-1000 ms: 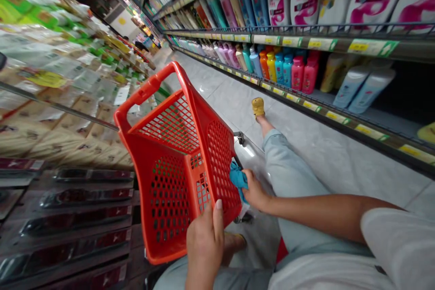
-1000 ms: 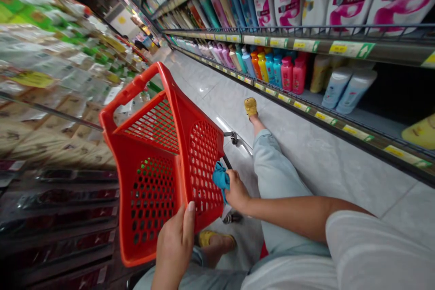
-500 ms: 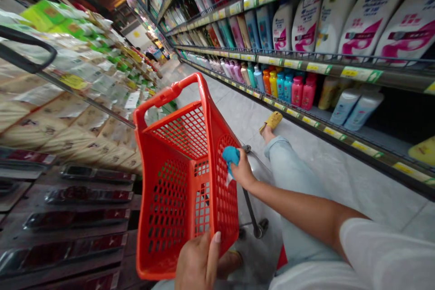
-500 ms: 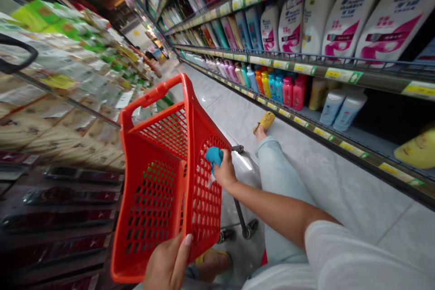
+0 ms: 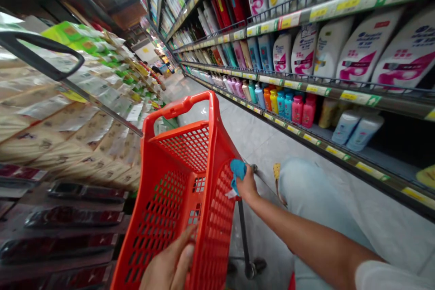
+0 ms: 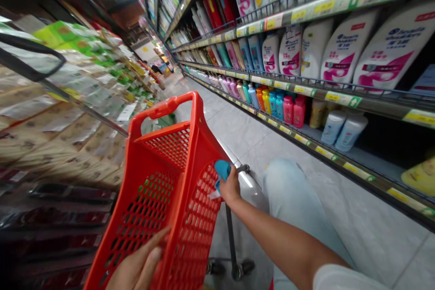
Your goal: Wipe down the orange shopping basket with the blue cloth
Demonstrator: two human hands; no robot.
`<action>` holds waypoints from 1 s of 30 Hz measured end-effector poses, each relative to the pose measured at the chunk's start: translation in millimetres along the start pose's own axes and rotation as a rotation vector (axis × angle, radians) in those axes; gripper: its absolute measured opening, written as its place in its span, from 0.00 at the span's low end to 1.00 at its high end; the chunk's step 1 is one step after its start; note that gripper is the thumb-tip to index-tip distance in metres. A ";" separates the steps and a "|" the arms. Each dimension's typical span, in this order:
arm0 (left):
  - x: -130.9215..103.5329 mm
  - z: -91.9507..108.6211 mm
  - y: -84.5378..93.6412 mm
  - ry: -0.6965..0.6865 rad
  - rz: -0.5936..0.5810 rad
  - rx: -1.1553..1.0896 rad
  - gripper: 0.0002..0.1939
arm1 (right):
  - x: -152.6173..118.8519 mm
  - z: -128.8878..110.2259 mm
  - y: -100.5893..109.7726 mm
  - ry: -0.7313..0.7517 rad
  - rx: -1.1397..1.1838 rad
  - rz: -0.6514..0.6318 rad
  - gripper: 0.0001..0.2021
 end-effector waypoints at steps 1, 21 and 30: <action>22.7 -7.1 -2.4 0.057 0.001 -0.033 0.22 | -11.1 2.1 -2.1 0.008 0.000 -0.013 0.25; 110.0 -7.9 -41.1 -0.046 0.121 -0.126 0.28 | 14.8 -28.2 -13.1 0.183 0.150 0.110 0.28; 96.2 16.7 -27.0 -0.335 0.072 -0.026 0.28 | -6.2 -126.1 54.8 0.736 0.070 0.121 0.28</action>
Point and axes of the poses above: each hand's wrist, its own x-axis towards the middle knuckle, its own y-axis out of the back of the hand, z = x × y, the point moved 9 cm from there along x, towards the middle knuckle, and after that the axes turned 9 degrees about -y, right-handed, at the moved point
